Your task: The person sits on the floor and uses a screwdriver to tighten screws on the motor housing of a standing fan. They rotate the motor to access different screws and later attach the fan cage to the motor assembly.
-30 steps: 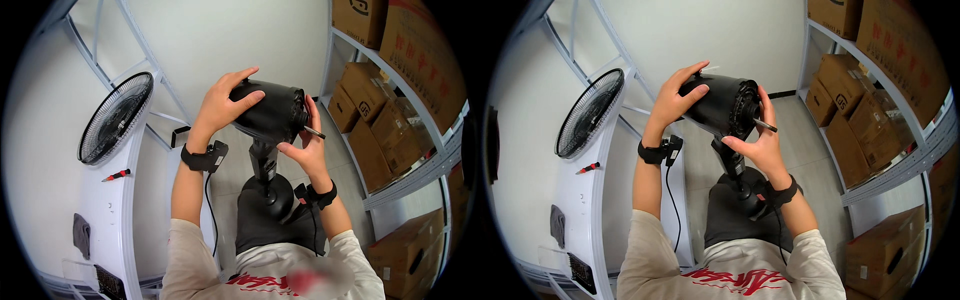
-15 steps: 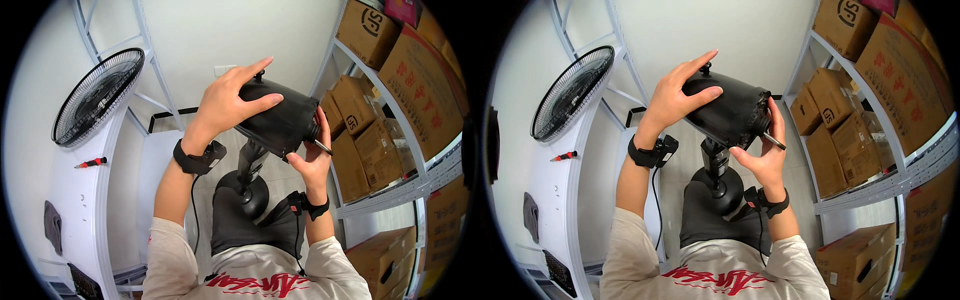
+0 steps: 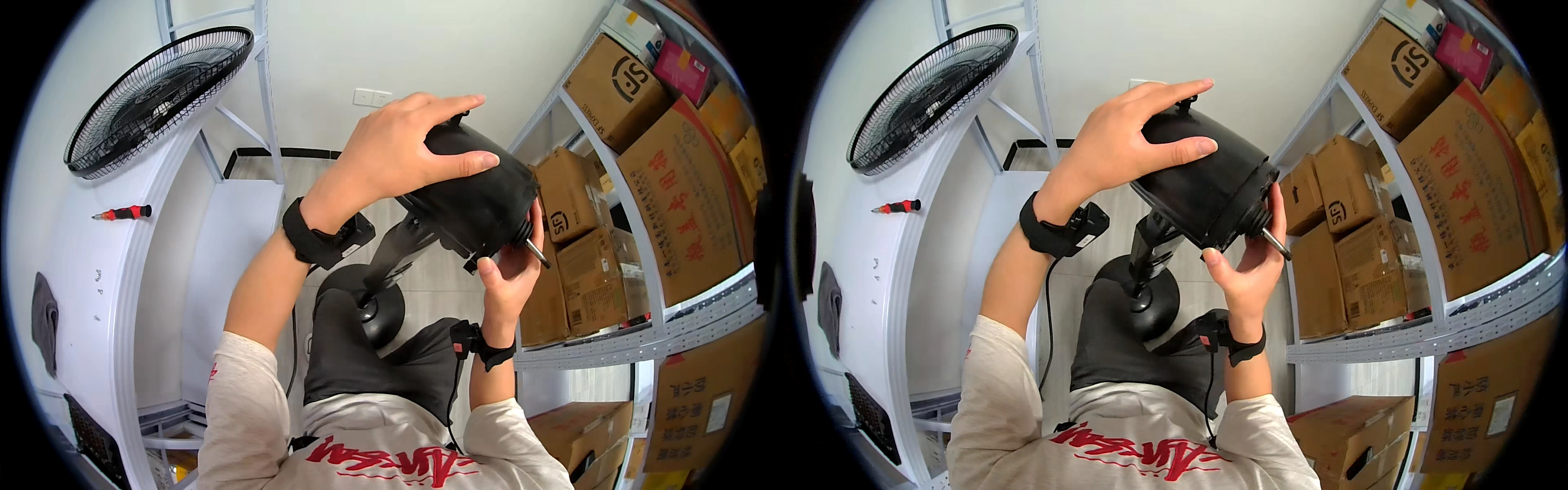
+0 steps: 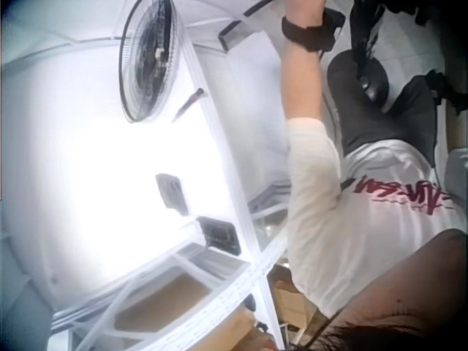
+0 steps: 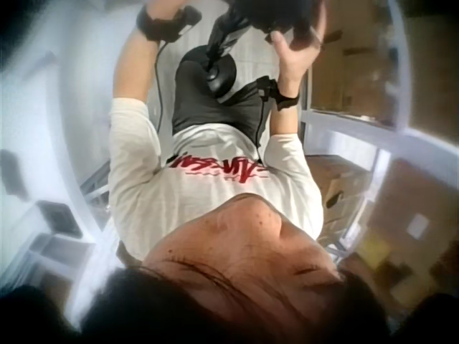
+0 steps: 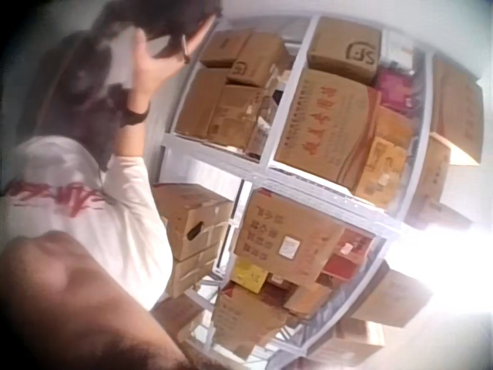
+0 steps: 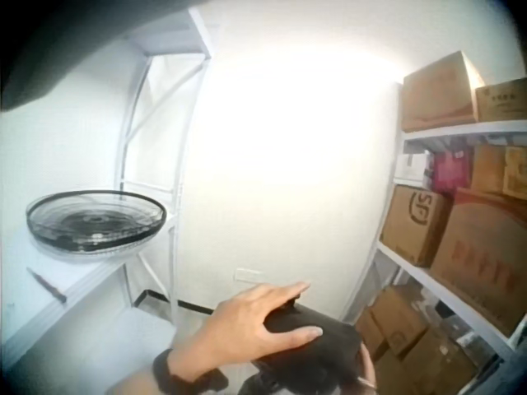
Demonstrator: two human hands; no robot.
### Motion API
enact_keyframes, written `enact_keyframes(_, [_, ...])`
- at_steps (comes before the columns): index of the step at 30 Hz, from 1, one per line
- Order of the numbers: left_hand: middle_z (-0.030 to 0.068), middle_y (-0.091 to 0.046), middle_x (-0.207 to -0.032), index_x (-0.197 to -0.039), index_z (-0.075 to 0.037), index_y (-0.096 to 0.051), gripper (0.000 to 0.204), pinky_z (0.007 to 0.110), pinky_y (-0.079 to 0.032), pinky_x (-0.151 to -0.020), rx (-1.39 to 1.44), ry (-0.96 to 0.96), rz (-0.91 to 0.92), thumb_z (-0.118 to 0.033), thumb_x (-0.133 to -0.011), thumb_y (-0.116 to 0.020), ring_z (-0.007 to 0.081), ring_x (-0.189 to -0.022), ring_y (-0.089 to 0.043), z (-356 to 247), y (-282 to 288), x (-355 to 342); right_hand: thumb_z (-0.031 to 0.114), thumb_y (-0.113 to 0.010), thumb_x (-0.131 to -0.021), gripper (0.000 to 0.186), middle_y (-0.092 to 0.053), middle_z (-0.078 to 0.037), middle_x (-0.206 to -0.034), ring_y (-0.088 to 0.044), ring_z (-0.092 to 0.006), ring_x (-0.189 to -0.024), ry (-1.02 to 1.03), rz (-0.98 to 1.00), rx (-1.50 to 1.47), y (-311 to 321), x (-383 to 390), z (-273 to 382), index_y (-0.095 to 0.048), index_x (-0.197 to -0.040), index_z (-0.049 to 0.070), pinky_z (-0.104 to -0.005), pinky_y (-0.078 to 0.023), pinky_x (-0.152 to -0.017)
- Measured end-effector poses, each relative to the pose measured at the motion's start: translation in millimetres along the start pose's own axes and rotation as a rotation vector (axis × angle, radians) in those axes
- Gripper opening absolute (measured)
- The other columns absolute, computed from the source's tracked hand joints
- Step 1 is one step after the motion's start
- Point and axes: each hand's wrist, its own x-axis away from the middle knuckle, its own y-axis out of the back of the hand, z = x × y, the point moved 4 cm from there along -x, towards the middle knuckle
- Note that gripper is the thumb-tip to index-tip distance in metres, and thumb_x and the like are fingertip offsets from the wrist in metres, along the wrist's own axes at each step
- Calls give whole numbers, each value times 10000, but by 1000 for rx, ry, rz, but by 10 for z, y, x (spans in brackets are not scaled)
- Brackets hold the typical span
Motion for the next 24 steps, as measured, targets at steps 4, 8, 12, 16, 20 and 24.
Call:
enact_keyframes(4, [91, -692, -1117, -1374, -225, -634, 627, 365, -520, -907, 14, -20, 0, -512, -831, -762, 261, -1035, -656, -12, -3, 8, 293, -915, -684, 1139, -422, -179, -1497, -453, -288, -1381, 3, -52, -58, -37, 26, -21, -263, -1558, -37, -443, -389, -1147])
enact_keyframes(8, [97, -687, -1114, -1379, -232, -631, 621, 367, -520, -905, -3, -23, 12, -508, -837, -758, 265, -1035, -654, -7, 12, 8, 302, -916, -679, 1136, -421, -173, -1496, -455, -287, -1379, 21, -35, -80, 5, 22, -109, -274, -1552, -36, -444, -400, -1141])
enact_keyframes(12, [94, -685, -1142, -1380, -230, -630, 617, 363, -513, -924, 24, -4, 65, -498, -840, -757, 260, -1061, -648, -1, 4, -12, 308, -920, -669, 1141, -419, -167, -1500, -447, -283, -1382, 8, -56, -67, -9, 22, -75, -281, -1548, -38, -434, -379, -1150])
enact_keyframes(16, [96, -682, -1189, -1379, -225, -632, 601, 361, -502, -954, 90, -18, 44, -481, -848, -753, 262, -1096, -640, 20, -1, -26, 303, -923, -662, 1138, -426, -161, -1491, -439, -278, -1380, 99, -65, 68, 37, 23, -88, -288, -1544, -38, -420, -346, -1162])
enact_keyframes(20, [100, -676, -1235, -1376, -212, -633, 594, 364, -494, -977, 72, -14, 57, -468, -853, -751, 266, -1119, -636, 13, -11, -36, 301, -925, -660, 1131, -431, -155, -1480, -438, -274, -1379, 47, -89, -17, -1, 11, -67, -296, -1537, -37, -416, -342, -1163])
enact_keyframes(24, [100, -674, -1257, -1373, -201, -634, 591, 368, -487, -993, 68, 4, 49, -465, -858, -750, 269, -1133, -633, 33, -17, -39, 303, -932, -647, 1159, -427, -165, -1483, -448, -281, -1374, 41, -109, -30, -41, 12, -22, -284, -1545, -35, -429, -344, -1167])
